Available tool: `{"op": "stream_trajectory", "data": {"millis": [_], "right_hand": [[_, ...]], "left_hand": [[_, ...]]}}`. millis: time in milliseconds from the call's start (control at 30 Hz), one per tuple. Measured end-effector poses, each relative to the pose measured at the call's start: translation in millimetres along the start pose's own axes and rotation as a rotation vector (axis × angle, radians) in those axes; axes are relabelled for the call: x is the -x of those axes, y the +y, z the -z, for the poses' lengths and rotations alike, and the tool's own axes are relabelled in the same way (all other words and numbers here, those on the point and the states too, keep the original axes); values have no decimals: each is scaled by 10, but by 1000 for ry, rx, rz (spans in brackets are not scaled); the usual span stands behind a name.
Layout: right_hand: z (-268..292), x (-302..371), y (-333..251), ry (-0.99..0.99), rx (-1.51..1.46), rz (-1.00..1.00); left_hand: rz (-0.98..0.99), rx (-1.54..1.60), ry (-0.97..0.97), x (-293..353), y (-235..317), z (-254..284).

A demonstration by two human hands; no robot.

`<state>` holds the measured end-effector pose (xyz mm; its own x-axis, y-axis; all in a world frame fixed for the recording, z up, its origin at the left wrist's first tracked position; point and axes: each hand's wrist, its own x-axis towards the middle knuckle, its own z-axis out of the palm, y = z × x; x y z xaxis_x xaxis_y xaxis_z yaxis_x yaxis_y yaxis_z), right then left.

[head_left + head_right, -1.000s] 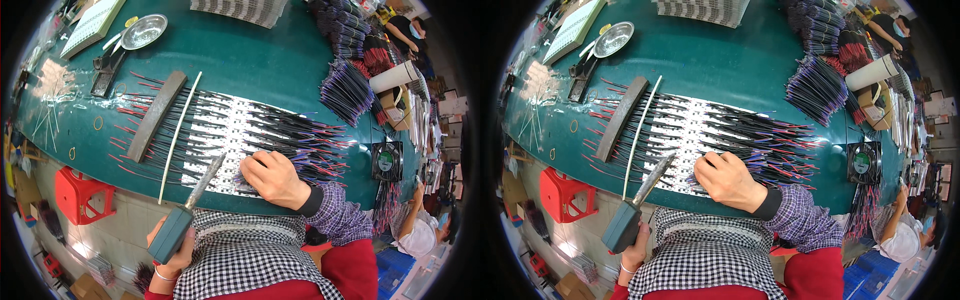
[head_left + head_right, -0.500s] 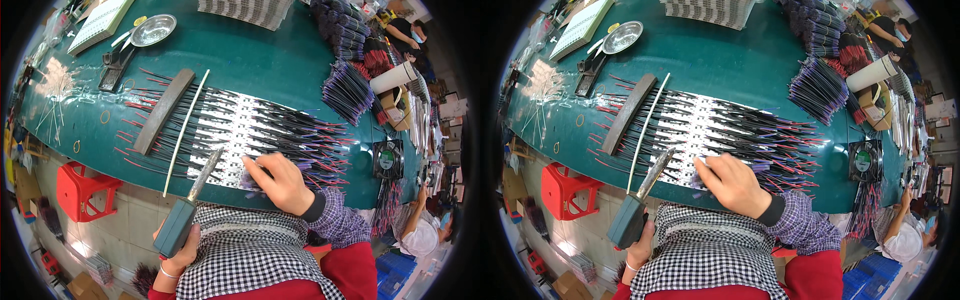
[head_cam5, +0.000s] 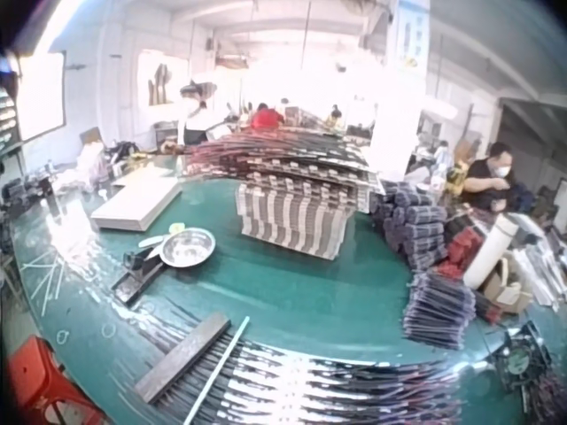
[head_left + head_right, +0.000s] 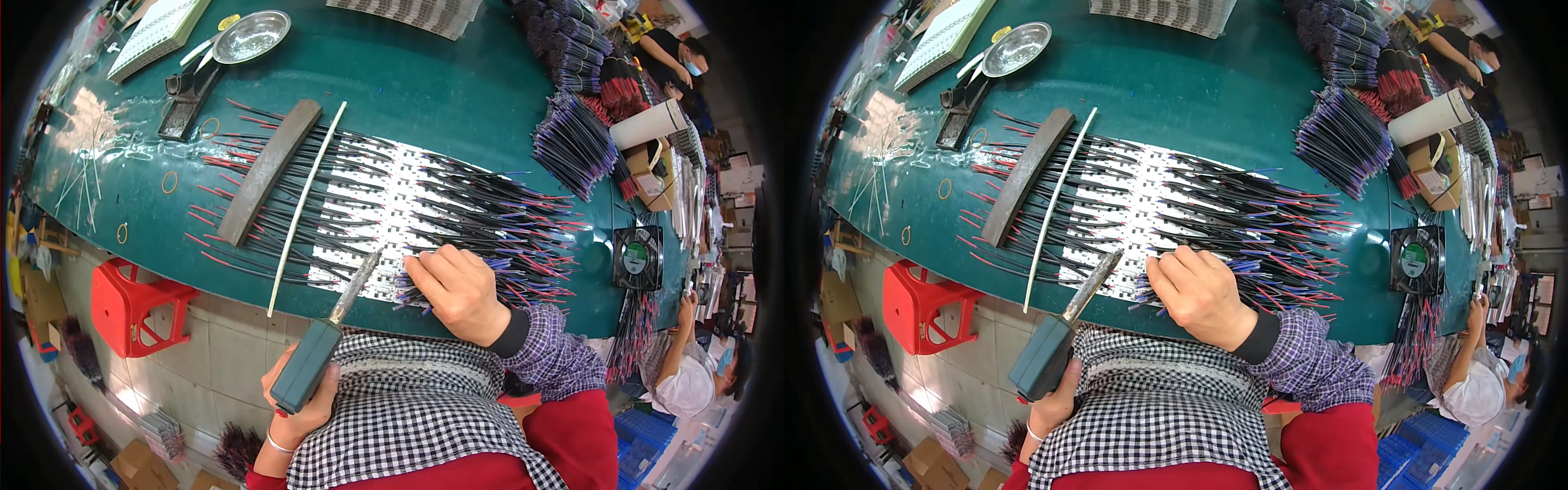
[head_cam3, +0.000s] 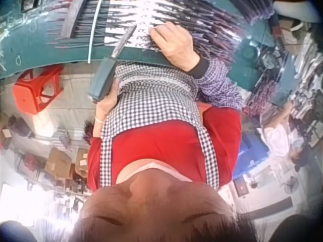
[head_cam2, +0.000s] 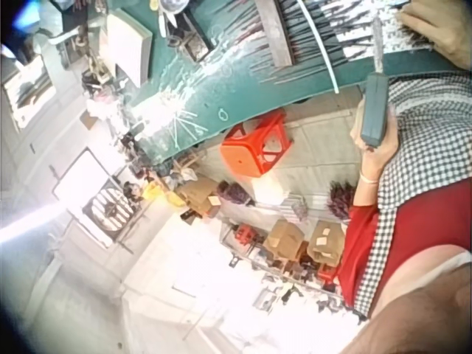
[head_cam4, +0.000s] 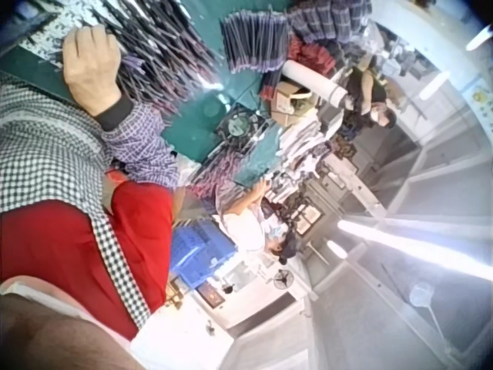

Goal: The person uses a handheld heating tool to bond wires onto circuit strips while holding them in place by hand, then aligns and arranges the wires across the strips using a stick and hands.

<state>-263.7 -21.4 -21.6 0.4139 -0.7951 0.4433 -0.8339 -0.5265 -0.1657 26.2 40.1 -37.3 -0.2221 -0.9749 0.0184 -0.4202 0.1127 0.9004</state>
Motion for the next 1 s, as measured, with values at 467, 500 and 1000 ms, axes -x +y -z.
{"op": "stream_trajectory", "data": {"millis": [467, 500, 1000], "right_hand": [[-16, -9, 8, -1, -34, 16], [-14, -10, 10, 7, -36, 25], [5, -12, 3, -60, -79, -13]], "left_hand": [[65, -46, -92, -72, 129, 10], [77, -26, -100, -85, 140, 13], [-48, -101, -118, -303, 282, 26]]}}
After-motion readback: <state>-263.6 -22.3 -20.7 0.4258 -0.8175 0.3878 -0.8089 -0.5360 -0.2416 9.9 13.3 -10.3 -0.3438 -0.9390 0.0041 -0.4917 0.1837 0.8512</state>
